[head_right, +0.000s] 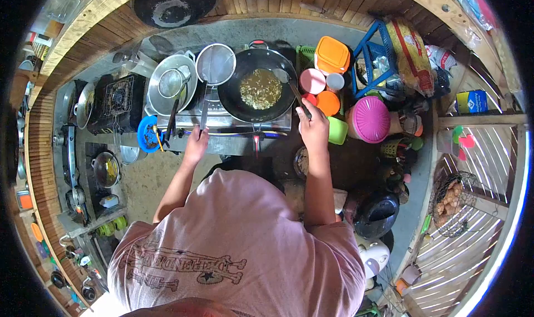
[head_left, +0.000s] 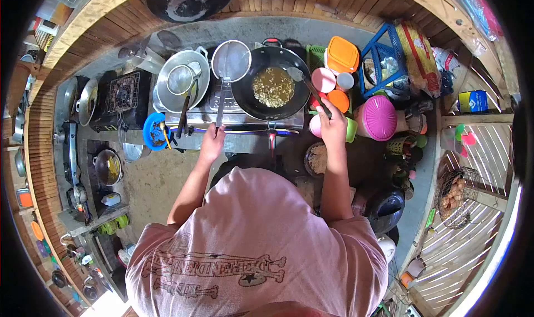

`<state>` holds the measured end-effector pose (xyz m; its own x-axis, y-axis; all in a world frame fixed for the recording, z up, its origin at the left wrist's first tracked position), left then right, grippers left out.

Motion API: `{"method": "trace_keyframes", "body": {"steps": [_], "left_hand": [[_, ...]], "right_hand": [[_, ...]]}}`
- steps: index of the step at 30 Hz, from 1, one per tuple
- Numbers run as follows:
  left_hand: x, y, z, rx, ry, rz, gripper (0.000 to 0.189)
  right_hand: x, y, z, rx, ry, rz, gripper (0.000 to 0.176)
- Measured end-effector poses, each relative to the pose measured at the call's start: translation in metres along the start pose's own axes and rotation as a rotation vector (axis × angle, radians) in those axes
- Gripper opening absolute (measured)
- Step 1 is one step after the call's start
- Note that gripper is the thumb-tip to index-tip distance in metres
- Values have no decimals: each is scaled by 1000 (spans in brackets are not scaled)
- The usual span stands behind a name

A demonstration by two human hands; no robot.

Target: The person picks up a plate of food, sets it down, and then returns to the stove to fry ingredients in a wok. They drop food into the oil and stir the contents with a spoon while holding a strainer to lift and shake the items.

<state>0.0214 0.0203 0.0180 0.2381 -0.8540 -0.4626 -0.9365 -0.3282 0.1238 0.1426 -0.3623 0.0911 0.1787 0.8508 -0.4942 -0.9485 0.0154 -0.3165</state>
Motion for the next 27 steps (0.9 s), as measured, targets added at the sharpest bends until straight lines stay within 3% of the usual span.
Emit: {"method": "trace_keyframes", "body": {"steps": [2,8,10,12,17,20,22,23,24,26,27], "left_hand": [[1,2,11,-140,97,5,20],[2,8,5,-221,185,24,19],[1,8,7,-217,188,15,20],[-1,8,6,-213,192,6,21],[-6,10,2,-177,41,0,21],[-6,9,6,-204,102,-6,25],[-6,8,11,-204,92,-13,26],[-6,7,13,-200,83,-21,26],[-6,6,9,-201,84,-21,26],[-9,6,1,-211,14,-8,27],[-9,6,2,-212,14,-7,27]], "right_hand": [[10,-3,-9,3,2,-35,31],[34,-18,-23,-8,164,-134,31],[49,-20,-44,61,91,-136,31],[64,-21,-65,329,-147,-65,31],[74,-12,-65,439,-352,28,26],[67,-6,-57,380,-406,21,25],[51,-4,-34,360,-249,150,23],[47,-4,-24,223,-286,96,23],[41,-5,-20,224,-285,96,23],[24,-9,10,-220,-6,72,26],[18,-9,17,-289,22,59,31]]}}
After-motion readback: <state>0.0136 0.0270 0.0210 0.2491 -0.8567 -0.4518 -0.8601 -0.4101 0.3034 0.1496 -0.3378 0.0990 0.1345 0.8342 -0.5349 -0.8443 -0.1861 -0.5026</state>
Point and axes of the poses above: each hand's wrist, its own y-axis away from the middle knuckle, its own x-axis out of the palm, z = x × y, the point moved 5 cm from there along -y, towards the middle knuckle, and after that the axes turned 6 degrees about y, right-handed, at the moved point
